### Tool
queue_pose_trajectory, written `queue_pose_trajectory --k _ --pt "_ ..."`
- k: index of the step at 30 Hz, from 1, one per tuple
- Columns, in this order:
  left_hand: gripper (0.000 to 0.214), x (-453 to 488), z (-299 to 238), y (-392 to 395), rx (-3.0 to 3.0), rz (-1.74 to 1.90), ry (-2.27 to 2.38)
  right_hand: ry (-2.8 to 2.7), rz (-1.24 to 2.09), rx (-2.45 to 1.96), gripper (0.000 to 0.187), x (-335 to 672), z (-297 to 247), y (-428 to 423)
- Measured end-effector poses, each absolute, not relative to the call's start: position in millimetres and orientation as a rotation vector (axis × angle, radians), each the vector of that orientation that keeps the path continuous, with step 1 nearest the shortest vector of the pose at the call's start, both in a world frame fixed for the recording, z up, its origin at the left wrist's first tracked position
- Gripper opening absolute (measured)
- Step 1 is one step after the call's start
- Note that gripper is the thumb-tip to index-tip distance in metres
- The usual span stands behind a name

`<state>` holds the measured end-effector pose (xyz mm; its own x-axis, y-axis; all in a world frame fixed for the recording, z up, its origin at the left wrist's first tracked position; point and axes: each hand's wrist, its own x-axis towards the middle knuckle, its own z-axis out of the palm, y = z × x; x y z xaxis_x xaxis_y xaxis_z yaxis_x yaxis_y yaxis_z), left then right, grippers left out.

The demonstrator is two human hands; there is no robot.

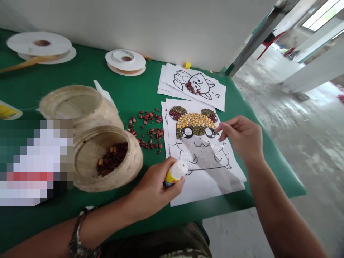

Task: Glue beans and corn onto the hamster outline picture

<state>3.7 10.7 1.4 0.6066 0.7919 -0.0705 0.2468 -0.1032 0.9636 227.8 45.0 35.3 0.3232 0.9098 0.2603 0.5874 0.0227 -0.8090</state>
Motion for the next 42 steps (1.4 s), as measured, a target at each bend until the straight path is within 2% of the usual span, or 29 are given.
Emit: queue_pose_trajectory --k 3,6,11,15,28,35,38,42 --pt "0.012 3 3 11 1.675 0.583 0.867 -1.636 0.515 -1.603 0.024 199 41 58" --pt "0.011 3 4 13 1.697 0.613 0.881 -1.953 0.519 -1.515 0.040 172 37 80" --pt "0.012 4 4 12 1.695 0.629 0.862 -2.473 0.284 -1.321 0.010 141 17 120" --pt "0.011 2 5 12 1.716 0.632 0.857 -2.643 0.266 -1.345 0.011 129 8 135" --pt "0.013 4 5 13 1.699 0.652 0.873 -2.601 0.267 -1.388 0.011 129 -4 132" --pt "0.011 5 5 13 1.672 0.700 0.917 -2.452 0.316 -1.332 0.010 133 13 125" --pt "0.010 6 4 13 1.611 0.688 0.934 -2.253 0.464 -1.207 0.006 143 28 109" --pt "0.009 5 3 13 1.515 0.660 0.946 -1.967 0.874 -1.091 0.004 156 51 72"
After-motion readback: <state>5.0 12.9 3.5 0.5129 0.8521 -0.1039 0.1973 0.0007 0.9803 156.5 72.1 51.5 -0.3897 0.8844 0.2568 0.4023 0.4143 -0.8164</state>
